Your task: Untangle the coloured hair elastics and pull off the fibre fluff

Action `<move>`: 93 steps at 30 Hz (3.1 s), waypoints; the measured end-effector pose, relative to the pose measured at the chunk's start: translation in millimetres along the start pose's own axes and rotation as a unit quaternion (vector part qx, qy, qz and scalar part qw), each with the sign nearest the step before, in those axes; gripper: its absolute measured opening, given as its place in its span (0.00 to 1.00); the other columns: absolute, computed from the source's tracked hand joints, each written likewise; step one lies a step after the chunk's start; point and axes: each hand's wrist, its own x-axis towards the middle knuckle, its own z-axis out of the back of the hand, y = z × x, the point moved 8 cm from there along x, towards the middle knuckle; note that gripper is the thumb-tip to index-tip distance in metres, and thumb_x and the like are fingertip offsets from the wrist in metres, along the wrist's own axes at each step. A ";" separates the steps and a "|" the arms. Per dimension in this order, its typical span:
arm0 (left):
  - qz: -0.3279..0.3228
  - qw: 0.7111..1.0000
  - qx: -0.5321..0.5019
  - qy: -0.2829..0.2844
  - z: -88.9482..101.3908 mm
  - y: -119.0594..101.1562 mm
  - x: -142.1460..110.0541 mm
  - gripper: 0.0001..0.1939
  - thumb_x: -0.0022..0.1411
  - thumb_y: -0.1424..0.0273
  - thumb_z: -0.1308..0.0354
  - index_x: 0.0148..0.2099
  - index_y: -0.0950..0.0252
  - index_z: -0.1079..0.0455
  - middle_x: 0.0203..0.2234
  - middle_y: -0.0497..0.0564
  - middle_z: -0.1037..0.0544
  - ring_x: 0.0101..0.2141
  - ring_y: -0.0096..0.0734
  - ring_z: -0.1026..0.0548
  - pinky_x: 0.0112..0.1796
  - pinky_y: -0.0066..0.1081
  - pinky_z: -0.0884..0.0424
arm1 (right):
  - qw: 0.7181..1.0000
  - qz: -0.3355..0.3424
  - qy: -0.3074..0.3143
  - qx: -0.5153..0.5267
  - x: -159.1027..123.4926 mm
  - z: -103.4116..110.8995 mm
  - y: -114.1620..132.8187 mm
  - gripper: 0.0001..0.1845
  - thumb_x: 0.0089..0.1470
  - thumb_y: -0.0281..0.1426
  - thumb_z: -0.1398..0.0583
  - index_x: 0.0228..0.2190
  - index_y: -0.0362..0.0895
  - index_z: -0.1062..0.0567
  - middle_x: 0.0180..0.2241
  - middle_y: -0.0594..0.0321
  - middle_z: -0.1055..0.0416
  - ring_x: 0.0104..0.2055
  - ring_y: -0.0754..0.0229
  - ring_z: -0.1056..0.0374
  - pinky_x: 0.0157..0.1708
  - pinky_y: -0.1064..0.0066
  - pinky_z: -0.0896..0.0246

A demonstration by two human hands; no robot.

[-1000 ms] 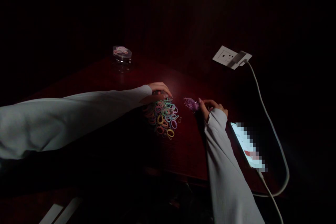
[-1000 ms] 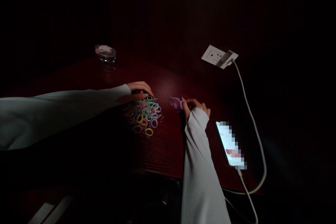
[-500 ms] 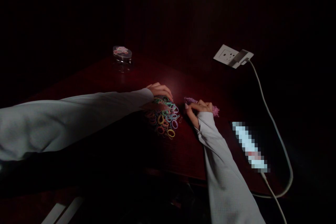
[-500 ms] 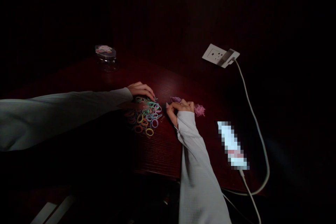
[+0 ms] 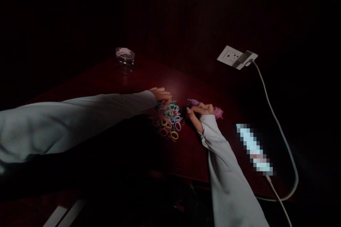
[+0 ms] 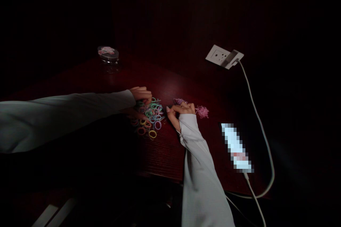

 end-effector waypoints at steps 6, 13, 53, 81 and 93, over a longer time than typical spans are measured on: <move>0.018 0.997 -0.078 0.000 -1.9 3.9 1.3 0.18 0.56 0.54 0.37 0.30 0.63 0.34 0.26 0.44 0.31 0.30 0.28 0.36 0.35 0.28 0.41 | 1.000 0.002 0.004 0.006 -0.4 0.8 -0.4 0.30 0.66 0.50 0.48 0.19 0.47 0.27 0.20 0.65 0.35 0.27 0.61 0.42 0.43 0.62 0.49; 0.101 0.984 -0.144 -0.022 -1.7 15.7 -1.2 0.15 0.60 0.58 0.42 0.29 0.65 0.32 0.21 0.43 0.36 0.25 0.23 0.41 0.29 0.26 0.45 | 1.000 0.019 -0.003 0.012 -2.0 -0.7 0.2 0.29 0.67 0.48 0.48 0.19 0.47 0.28 0.19 0.66 0.36 0.27 0.61 0.42 0.42 0.63 0.50; 0.008 0.999 0.032 0.032 -11.6 15.0 -2.0 0.16 0.62 0.54 0.43 0.39 0.61 0.34 0.35 0.49 0.27 0.37 0.36 0.34 0.39 0.34 0.43 | 0.990 0.066 0.020 0.124 0.3 1.4 44.6 0.14 0.65 0.36 0.43 0.39 0.49 0.16 0.33 0.60 0.25 0.39 0.55 0.32 0.45 0.62 0.37; -0.003 0.999 0.033 0.028 -11.7 10.3 -1.4 0.13 0.63 0.56 0.45 0.38 0.61 0.33 0.33 0.47 0.26 0.35 0.33 0.33 0.38 0.32 0.41 | 0.984 -0.012 0.011 0.178 12.2 -24.9 28.5 0.14 0.59 0.45 0.35 0.29 0.49 0.18 0.21 0.69 0.34 0.27 0.61 0.37 0.41 0.66 0.39; 0.011 0.998 0.042 0.038 -7.2 6.0 -1.0 0.16 0.61 0.55 0.41 0.43 0.61 0.34 0.37 0.48 0.25 0.38 0.35 0.31 0.42 0.33 0.39 | 0.970 -0.061 -0.044 0.229 6.9 -6.3 31.2 0.11 0.59 0.41 0.35 0.30 0.48 0.18 0.23 0.68 0.34 0.30 0.60 0.36 0.38 0.68 0.39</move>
